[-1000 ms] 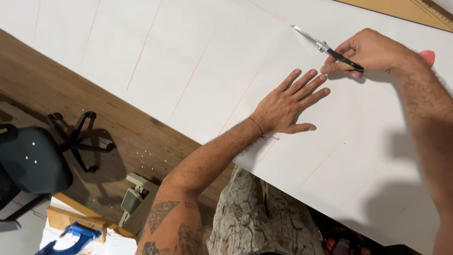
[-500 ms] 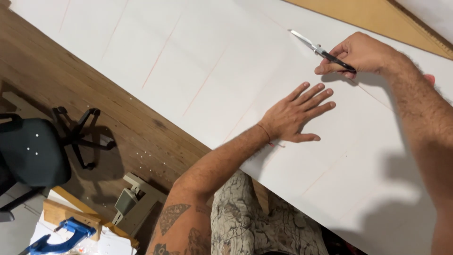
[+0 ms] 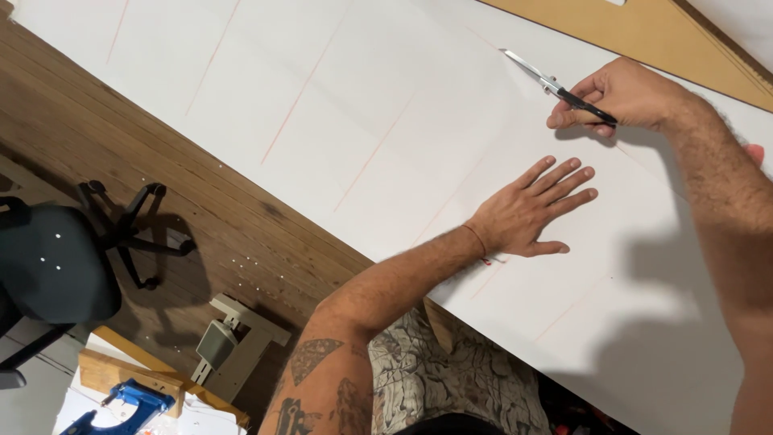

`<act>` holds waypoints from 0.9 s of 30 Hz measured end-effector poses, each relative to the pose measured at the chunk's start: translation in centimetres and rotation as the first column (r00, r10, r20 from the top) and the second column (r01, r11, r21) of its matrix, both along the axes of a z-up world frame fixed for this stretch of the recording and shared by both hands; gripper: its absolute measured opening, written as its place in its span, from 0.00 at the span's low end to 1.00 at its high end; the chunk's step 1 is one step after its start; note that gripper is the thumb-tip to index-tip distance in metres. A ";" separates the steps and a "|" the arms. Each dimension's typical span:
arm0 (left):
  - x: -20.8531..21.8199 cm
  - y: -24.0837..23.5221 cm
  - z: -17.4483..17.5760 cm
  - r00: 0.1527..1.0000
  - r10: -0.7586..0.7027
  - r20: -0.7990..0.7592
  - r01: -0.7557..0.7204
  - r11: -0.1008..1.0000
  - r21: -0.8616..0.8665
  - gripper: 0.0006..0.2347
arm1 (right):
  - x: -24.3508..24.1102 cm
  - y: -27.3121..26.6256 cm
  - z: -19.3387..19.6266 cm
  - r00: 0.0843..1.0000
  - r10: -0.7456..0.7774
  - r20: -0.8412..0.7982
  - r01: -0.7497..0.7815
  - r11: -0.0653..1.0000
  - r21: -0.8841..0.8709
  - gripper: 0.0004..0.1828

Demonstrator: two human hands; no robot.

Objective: Measuring and cutting a large sheet of white material on a workshop table using a ruler and scissors.

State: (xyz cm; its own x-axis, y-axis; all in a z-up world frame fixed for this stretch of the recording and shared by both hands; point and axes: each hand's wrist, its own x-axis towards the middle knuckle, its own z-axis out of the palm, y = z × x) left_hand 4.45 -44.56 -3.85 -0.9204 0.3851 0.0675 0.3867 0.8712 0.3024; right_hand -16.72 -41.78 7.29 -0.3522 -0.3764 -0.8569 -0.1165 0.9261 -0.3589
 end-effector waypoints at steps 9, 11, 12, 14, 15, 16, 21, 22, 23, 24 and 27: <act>0.1 -0.3 0.6 1.000 -0.012 -0.002 0.012 0.998 -0.055 0.39 | 0.1 -2.1 -0.8 0.996 -0.075 0.055 0.077 0.996 -0.033 0.11; 0.2 -0.2 0.4 1.000 -0.006 -0.005 0.006 0.999 -0.042 0.39 | 0.1 -2.7 -0.6 0.997 -0.058 0.050 0.060 0.998 -0.024 0.11; 0.1 -0.2 0.3 1.000 0.000 -0.011 -0.001 0.999 -0.035 0.40 | 0.0 -3.1 -0.5 0.998 -0.040 0.042 0.041 0.999 -0.020 0.12; 0.0 -0.4 0.6 1.000 -0.011 0.006 0.011 0.998 -0.054 0.40 | -0.2 -3.6 -0.6 0.998 -0.044 0.049 0.045 0.999 -0.016 0.12; 0.0 -0.4 0.8 0.999 -0.022 0.024 0.024 0.997 -0.071 0.40 | -0.2 -3.8 -0.6 0.997 -0.048 0.058 0.049 0.999 -0.010 0.11; 0.1 -0.4 0.8 0.999 -0.021 0.025 0.023 0.997 -0.070 0.40 | -0.3 -4.0 -0.9 0.997 -0.047 0.059 0.048 0.999 -0.009 0.11; 0.0 -0.4 0.6 0.999 -0.026 0.042 0.028 0.999 -0.047 0.40 | -0.1 -5.9 -0.5 0.998 -0.034 0.058 0.036 0.999 -0.025 0.11; 0.1 -0.3 0.4 0.999 -0.025 0.043 0.027 0.999 -0.045 0.40 | 0.0 -6.3 -0.4 0.998 -0.033 0.059 0.035 0.999 -0.023 0.11; 0.2 -0.3 0.2 0.999 -0.016 0.034 0.017 1.000 -0.014 0.40 | 0.0 -6.6 -0.4 0.998 -0.034 0.056 0.035 0.999 -0.018 0.11; 0.1 -0.2 0.1 1.000 -0.007 0.024 0.007 1.000 0.018 0.40 | 0.0 -7.0 -0.3 0.998 -0.035 0.051 0.035 0.999 -0.013 0.11; 0.2 0.1 -0.3 1.000 -0.001 0.029 0.001 1.000 0.024 0.40 | 0.4 -7.9 -0.2 0.998 -0.043 0.056 0.044 0.999 -0.028 0.11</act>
